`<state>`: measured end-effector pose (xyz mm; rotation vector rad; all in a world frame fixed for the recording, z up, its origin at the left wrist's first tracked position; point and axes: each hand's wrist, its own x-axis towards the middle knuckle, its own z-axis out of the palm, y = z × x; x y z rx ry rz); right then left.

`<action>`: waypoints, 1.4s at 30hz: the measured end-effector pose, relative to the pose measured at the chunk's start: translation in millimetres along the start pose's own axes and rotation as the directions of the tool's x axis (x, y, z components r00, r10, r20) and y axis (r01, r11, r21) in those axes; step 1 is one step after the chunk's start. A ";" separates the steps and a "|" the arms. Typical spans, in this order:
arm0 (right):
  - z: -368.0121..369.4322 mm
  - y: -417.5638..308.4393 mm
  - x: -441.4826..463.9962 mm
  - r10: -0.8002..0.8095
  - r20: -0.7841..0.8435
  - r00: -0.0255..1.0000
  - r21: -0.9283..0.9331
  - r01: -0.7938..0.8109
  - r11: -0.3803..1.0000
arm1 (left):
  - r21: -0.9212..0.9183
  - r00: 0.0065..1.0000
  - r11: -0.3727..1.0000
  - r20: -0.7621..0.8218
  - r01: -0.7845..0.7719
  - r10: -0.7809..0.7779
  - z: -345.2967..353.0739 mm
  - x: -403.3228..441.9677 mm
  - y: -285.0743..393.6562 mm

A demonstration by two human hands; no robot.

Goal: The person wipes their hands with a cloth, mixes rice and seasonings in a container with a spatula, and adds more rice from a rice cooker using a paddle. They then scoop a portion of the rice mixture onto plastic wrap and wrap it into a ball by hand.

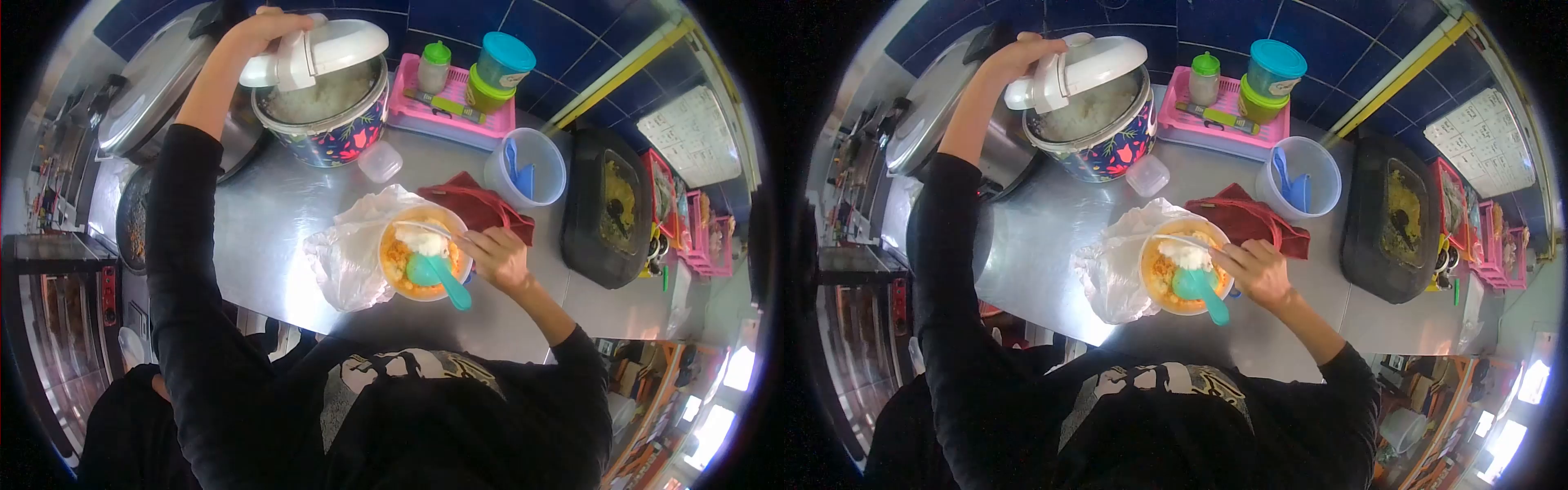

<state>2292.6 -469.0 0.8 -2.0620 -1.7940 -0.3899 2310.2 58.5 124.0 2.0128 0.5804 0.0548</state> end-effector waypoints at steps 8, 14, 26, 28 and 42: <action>-26.5 9.0 18.6 0.394 0.075 0.916 0.494 -0.377 0.784 | 0.161 0.995 0.985 -0.070 -0.063 0.075 17.8 -38.3 3.8; -28.6 49.8 109.9 0.501 0.090 0.861 0.734 -0.397 0.551 | 0.232 0.994 0.968 0.068 -0.098 0.084 34.0 -61.7 -28.3; 85.5 67.7 294.1 0.268 -0.068 0.961 0.088 -0.262 0.961 | 0.122 0.979 0.990 -0.182 -0.074 0.096 72.8 -60.5 -78.7; 61.1 51.6 271.6 0.194 -0.114 0.974 0.066 -0.187 0.980 | 0.092 0.961 0.986 -0.227 -0.142 0.160 77.2 -62.9 -81.4; -4.8 -50.3 10.8 0.290 0.676 0.677 0.060 -0.443 0.894 | -0.180 0.886 0.921 -0.386 -0.346 0.257 328.4 -312.8 -122.4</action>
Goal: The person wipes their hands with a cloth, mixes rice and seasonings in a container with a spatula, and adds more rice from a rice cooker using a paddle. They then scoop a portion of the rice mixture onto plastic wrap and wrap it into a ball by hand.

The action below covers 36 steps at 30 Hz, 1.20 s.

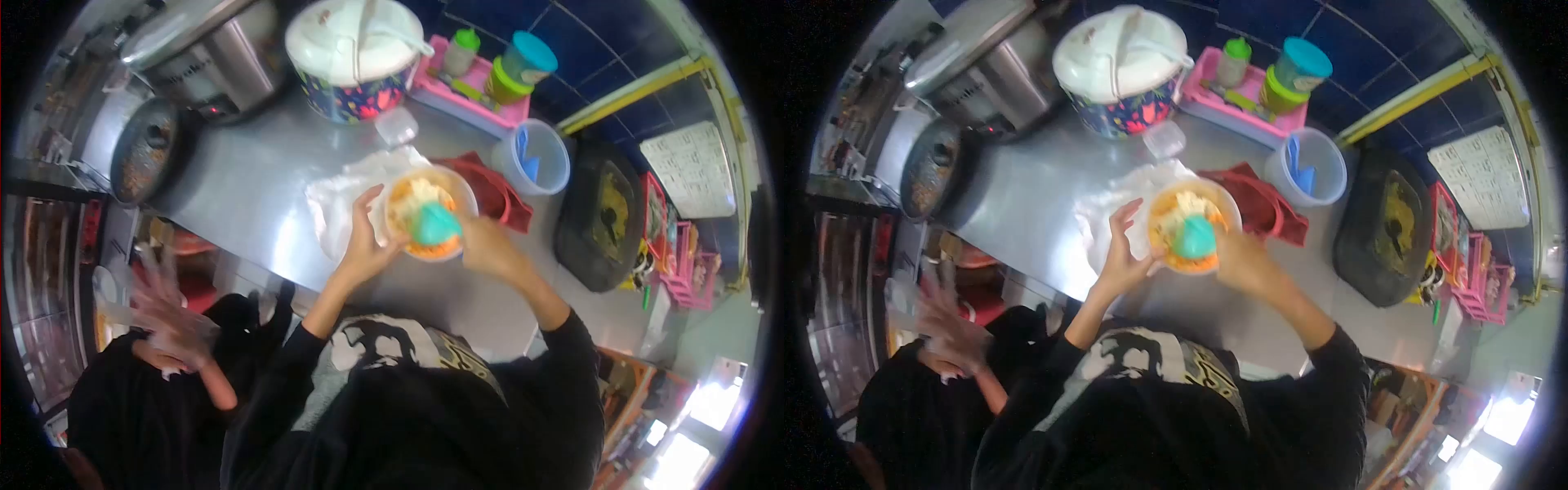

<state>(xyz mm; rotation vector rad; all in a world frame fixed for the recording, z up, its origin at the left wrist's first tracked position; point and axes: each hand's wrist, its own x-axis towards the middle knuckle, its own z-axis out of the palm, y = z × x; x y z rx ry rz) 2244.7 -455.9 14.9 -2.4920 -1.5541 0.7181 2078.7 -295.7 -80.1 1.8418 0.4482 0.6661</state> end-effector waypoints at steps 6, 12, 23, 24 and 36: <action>-17.2 -15.0 35.8 0.117 -0.158 0.980 -0.150 -0.141 0.979 | -0.016 0.975 0.978 -0.089 -0.207 0.205 61.6 -44.2 -31.6; 1.5 30.6 63.3 -0.115 -0.069 0.991 0.042 0.118 0.992 | -0.056 0.950 0.974 -0.237 -0.222 0.203 80.2 -28.5 -37.5; 24.0 60.5 111.4 -0.275 0.243 0.930 -0.213 0.328 0.920 | -0.234 0.945 0.942 -0.277 -0.239 0.171 84.3 -20.5 -13.9; 12.1 47.8 112.2 -0.279 0.250 0.927 -0.207 0.333 0.920 | -0.187 0.945 0.952 -0.268 -0.241 0.186 82.3 -20.5 -15.5; -37.3 27.5 122.8 0.104 0.787 0.608 0.173 -0.378 0.909 | -0.209 0.929 0.931 -0.287 -0.298 0.233 80.2 -12.8 -18.9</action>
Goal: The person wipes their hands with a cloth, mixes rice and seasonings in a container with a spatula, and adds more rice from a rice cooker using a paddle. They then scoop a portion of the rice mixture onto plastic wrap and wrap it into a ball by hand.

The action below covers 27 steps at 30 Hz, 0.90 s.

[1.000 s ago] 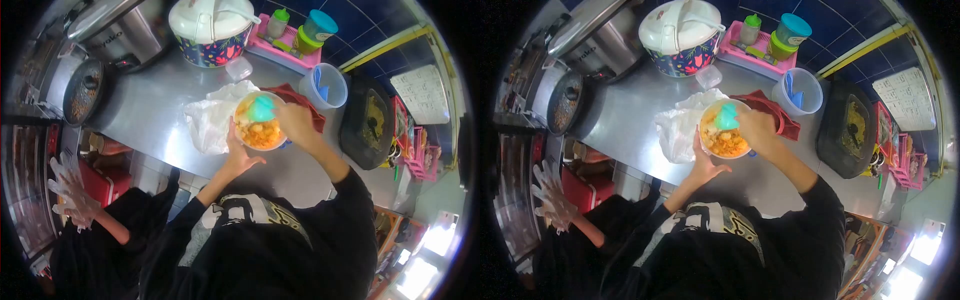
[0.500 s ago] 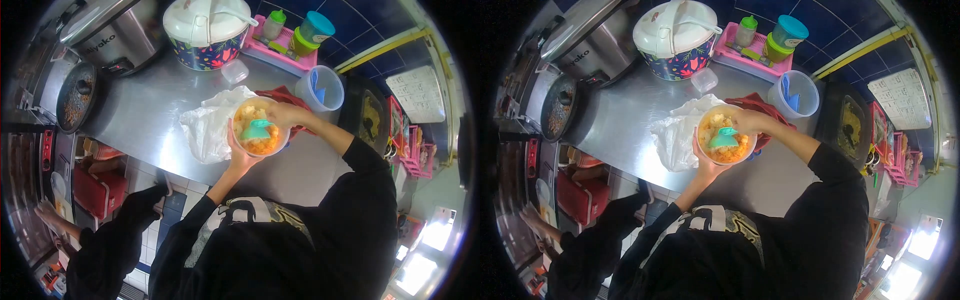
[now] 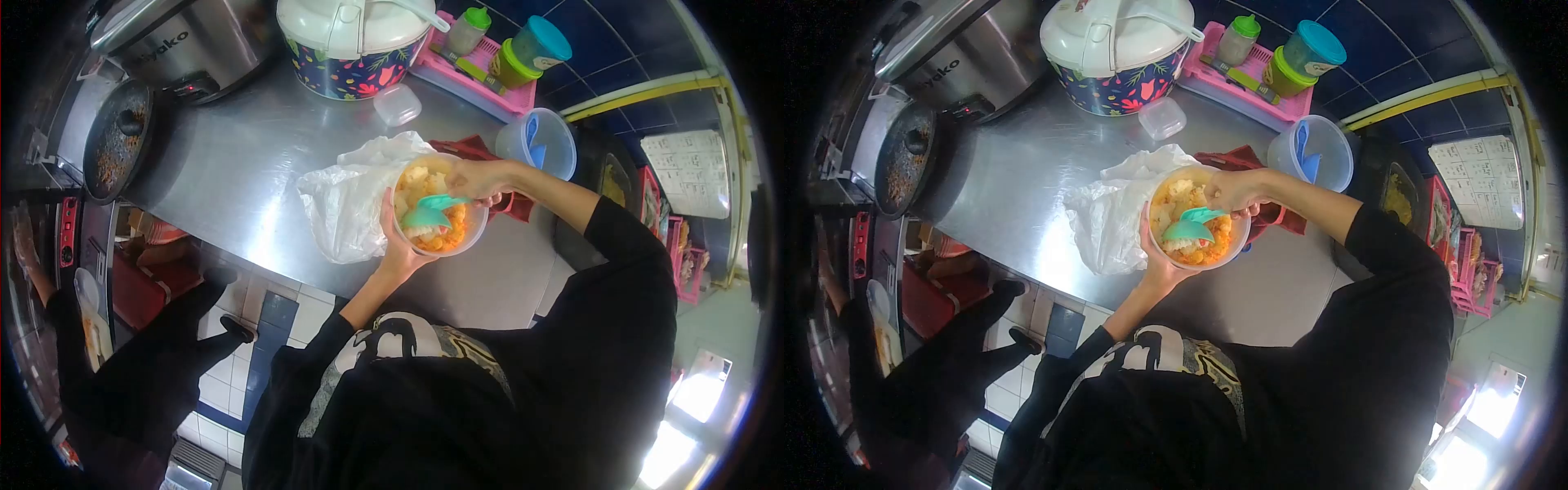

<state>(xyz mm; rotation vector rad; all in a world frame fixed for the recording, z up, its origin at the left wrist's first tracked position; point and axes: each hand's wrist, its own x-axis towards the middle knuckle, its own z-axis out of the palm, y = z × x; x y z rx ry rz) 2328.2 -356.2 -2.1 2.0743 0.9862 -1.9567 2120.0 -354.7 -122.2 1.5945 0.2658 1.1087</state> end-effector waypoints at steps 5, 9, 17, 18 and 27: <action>-8.8 8.3 -23.8 0.063 -0.015 0.998 0.138 -0.060 0.989 | -0.012 0.998 0.999 0.036 0.052 -0.052 -2.4 -4.4 -3.4; 15.5 26.7 -40.1 -0.071 -0.322 0.944 0.124 0.117 0.985 | -0.156 0.991 0.979 0.040 0.134 -0.129 3.3 -8.5 -0.9; 98.1 22.9 -76.2 -0.639 -0.730 0.242 -0.661 -0.016 0.750 | 0.079 0.999 0.997 0.054 -0.010 0.005 1.5 0.8 11.7; 99.3 12.6 -92.4 -0.619 -0.748 0.238 -0.647 -0.057 0.760 | 0.083 0.999 0.996 0.033 -0.012 0.010 2.6 0.5 11.2; 77.6 -1.4 -60.5 -0.476 -0.711 0.518 -0.589 -0.068 0.806 | 0.010 1.000 1.000 0.009 -0.005 0.005 3.1 -9.7 -0.1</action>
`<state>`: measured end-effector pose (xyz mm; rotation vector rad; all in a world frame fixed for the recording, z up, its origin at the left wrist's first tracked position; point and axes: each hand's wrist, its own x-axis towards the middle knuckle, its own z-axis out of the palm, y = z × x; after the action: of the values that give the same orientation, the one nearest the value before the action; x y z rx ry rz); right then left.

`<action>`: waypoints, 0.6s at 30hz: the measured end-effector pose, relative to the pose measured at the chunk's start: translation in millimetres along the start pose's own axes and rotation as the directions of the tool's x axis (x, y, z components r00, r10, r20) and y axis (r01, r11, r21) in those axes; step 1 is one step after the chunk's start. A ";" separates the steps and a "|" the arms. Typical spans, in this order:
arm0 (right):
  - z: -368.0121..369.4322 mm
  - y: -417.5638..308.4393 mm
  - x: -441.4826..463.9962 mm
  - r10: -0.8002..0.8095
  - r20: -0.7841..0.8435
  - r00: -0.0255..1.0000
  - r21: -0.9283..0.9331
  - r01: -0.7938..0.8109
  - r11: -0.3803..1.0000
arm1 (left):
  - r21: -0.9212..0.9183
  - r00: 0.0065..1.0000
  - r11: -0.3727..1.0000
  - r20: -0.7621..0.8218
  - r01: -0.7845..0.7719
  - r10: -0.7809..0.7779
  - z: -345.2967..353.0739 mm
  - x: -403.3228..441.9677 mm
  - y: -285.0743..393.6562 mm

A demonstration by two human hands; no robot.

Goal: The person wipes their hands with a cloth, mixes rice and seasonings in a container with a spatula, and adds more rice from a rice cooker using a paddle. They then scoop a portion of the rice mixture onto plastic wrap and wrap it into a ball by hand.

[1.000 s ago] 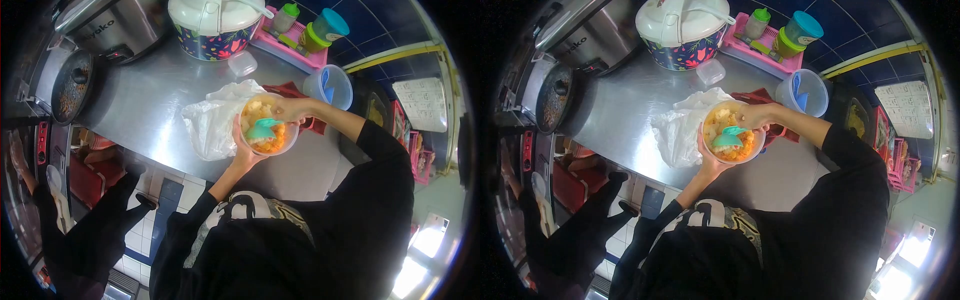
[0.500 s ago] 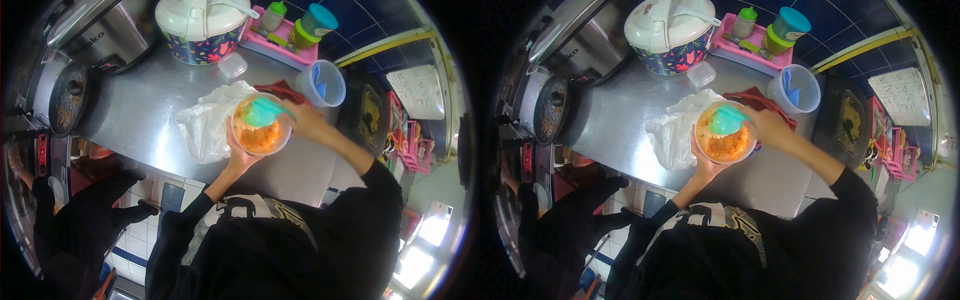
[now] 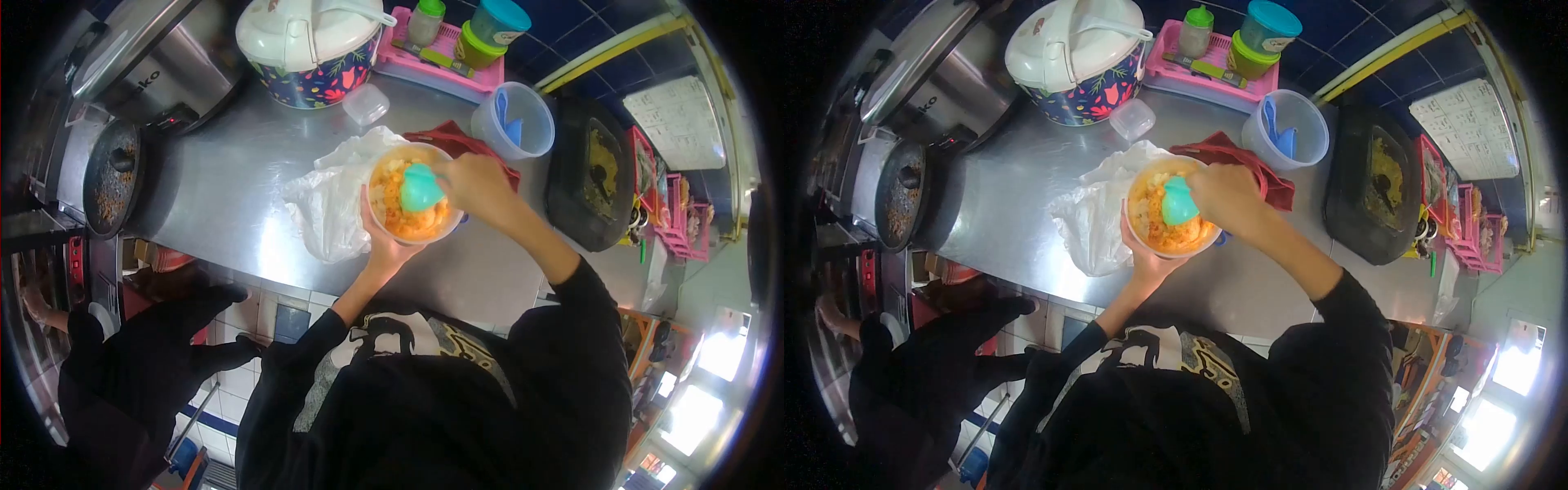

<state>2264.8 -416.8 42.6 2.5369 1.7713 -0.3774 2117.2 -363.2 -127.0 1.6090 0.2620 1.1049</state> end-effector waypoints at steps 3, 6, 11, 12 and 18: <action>8.0 -1.9 -2.1 0.150 0.011 0.989 0.223 -0.149 0.963 | -0.005 1.000 1.000 -0.005 0.014 -0.014 2.0 -1.6 -5.0; 34.0 -14.8 1.9 0.067 0.059 0.996 0.122 -0.074 0.990 | -0.022 1.000 1.000 -0.010 0.016 -0.016 1.9 -3.1 -1.9; -7.9 -14.0 -0.4 0.131 -0.038 0.991 0.067 -0.128 0.989 | -0.046 1.000 0.999 -0.023 0.009 -0.010 1.9 -1.6 -9.7; -0.8 -18.5 2.4 0.131 -0.027 0.991 0.071 -0.129 0.989 | 0.003 1.000 1.000 -0.020 0.002 -0.002 0.2 -2.6 -5.7; 24.5 -13.9 17.1 0.200 0.109 0.974 0.087 -0.210 0.974 | 0.009 1.000 1.000 0.003 -0.021 0.021 0.4 -11.1 -9.4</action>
<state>2253.0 -399.9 16.9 2.6815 1.4739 -0.5838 2114.9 -367.5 -140.7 1.6250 0.2490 1.1191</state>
